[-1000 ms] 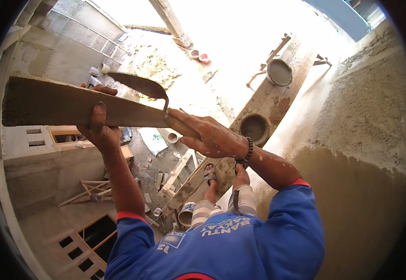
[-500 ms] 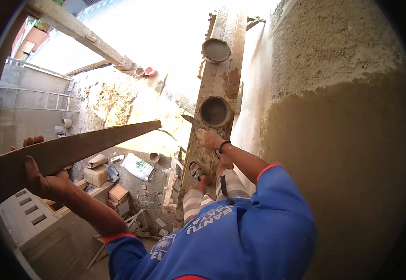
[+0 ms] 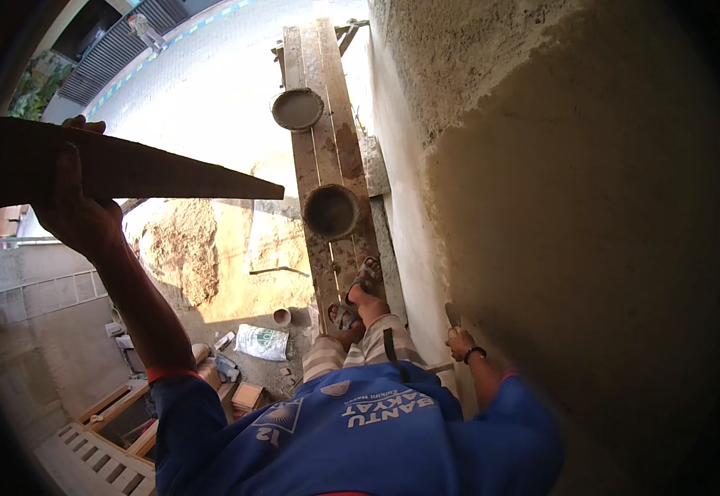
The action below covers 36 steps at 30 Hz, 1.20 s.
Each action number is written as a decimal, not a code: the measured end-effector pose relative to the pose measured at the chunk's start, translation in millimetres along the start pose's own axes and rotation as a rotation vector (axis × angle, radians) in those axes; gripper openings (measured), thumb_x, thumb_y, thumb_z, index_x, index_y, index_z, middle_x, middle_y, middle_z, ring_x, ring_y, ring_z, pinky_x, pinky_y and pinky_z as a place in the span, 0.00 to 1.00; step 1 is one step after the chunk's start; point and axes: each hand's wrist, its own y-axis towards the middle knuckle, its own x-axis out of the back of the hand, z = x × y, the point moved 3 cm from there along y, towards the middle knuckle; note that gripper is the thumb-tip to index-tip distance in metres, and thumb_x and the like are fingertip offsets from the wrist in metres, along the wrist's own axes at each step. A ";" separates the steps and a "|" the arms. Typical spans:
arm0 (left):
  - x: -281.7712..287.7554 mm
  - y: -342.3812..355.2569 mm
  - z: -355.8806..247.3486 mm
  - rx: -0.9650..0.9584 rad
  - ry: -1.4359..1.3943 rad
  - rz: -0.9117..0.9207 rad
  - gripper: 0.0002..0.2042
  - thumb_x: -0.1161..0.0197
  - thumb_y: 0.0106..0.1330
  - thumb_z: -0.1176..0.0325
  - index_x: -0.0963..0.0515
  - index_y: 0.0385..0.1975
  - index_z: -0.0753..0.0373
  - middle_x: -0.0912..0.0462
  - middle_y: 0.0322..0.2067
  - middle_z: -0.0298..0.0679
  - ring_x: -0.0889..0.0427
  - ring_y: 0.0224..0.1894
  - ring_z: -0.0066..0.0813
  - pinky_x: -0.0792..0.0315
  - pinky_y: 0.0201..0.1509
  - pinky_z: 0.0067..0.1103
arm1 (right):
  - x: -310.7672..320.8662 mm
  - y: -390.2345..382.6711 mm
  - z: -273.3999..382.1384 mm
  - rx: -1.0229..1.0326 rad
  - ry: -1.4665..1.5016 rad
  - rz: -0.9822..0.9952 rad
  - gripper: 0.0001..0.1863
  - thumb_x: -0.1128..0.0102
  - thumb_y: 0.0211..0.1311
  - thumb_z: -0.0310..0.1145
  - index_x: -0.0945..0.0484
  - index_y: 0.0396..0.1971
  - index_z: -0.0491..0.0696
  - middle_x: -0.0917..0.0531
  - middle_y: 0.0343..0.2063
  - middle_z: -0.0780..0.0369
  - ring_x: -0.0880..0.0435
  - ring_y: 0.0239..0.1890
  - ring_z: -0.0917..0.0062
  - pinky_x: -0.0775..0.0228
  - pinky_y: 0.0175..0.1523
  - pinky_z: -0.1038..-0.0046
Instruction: The person levels and smooths wet plaster on a wall using a long wooden straightedge, periodically reloading the tool with fresh plaster from a bucket using a trowel.
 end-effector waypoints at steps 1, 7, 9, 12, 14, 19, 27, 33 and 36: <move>-28.9 6.5 17.1 0.010 -0.095 0.047 0.17 0.42 0.58 0.75 0.30 0.46 0.74 0.20 0.39 0.53 0.18 0.38 0.42 0.23 0.46 0.32 | -1.6 25.6 -59.7 0.140 -0.169 0.024 0.23 0.42 0.48 0.29 0.28 0.48 0.48 0.21 0.36 0.52 0.19 0.33 0.63 0.26 0.36 0.69; -151.5 12.8 110.9 0.172 -0.097 0.339 0.18 0.30 0.50 0.74 0.27 0.41 0.69 0.19 0.32 0.39 0.20 0.35 0.23 0.26 0.40 0.19 | -24.6 -7.1 -115.3 -0.018 0.126 0.013 0.27 0.42 0.49 0.30 0.32 0.53 0.45 0.22 0.29 0.55 0.20 0.30 0.70 0.27 0.34 0.73; -172.6 10.3 146.5 0.179 0.008 0.394 0.20 0.30 0.50 0.71 0.28 0.42 0.69 0.19 0.35 0.41 0.20 0.36 0.26 0.25 0.40 0.20 | -15.0 -40.4 -68.6 -0.151 0.387 0.106 0.32 0.41 0.49 0.31 0.37 0.58 0.41 0.22 0.24 0.57 0.21 0.25 0.74 0.28 0.30 0.74; -238.6 -8.4 187.0 0.219 -0.028 0.498 0.23 0.30 0.50 0.71 0.29 0.45 0.70 0.19 0.38 0.44 0.19 0.38 0.30 0.25 0.43 0.24 | -23.6 -35.7 -75.1 -0.050 0.516 0.022 0.33 0.45 0.53 0.27 0.41 0.61 0.46 0.27 0.20 0.62 0.29 0.16 0.77 0.34 0.19 0.72; -281.8 -21.3 232.5 0.271 -0.068 0.615 0.23 0.32 0.51 0.70 0.29 0.46 0.71 0.19 0.39 0.46 0.19 0.40 0.32 0.25 0.45 0.25 | -45.3 -3.8 -107.2 0.132 0.447 -0.091 0.33 0.44 0.53 0.30 0.42 0.62 0.46 0.27 0.20 0.61 0.30 0.15 0.78 0.35 0.18 0.73; -361.1 -66.1 265.7 0.381 -0.088 0.847 0.19 0.34 0.54 0.72 0.29 0.44 0.70 0.19 0.32 0.42 0.19 0.33 0.27 0.24 0.36 0.23 | -51.0 -52.5 -57.5 0.430 0.287 -0.236 0.30 0.41 0.52 0.40 0.34 0.54 0.39 0.20 0.35 0.54 0.20 0.35 0.67 0.27 0.33 0.69; -453.5 -121.8 324.0 0.408 -0.245 1.077 0.23 0.31 0.52 0.71 0.29 0.47 0.69 0.19 0.33 0.40 0.20 0.35 0.24 0.25 0.40 0.23 | -79.4 -105.1 -23.9 0.464 -0.205 -0.377 0.15 0.48 0.59 0.41 0.24 0.31 0.43 0.24 0.22 0.56 0.20 0.30 0.65 0.28 0.37 0.67; -533.3 -144.3 343.5 0.442 -0.234 1.211 0.23 0.32 0.50 0.71 0.29 0.47 0.67 0.19 0.33 0.42 0.20 0.34 0.28 0.25 0.39 0.25 | -130.7 -95.2 -29.6 0.434 -0.547 -0.410 0.18 0.44 0.54 0.37 0.28 0.41 0.42 0.23 0.27 0.51 0.21 0.32 0.58 0.27 0.36 0.63; -559.1 -132.4 366.5 0.445 -0.107 1.186 0.20 0.32 0.49 0.67 0.27 0.42 0.66 0.19 0.28 0.41 0.20 0.30 0.29 0.26 0.33 0.27 | -142.8 -87.3 -17.9 0.425 -0.092 -0.603 0.18 0.45 0.55 0.33 0.29 0.45 0.43 0.23 0.27 0.51 0.21 0.28 0.58 0.28 0.33 0.57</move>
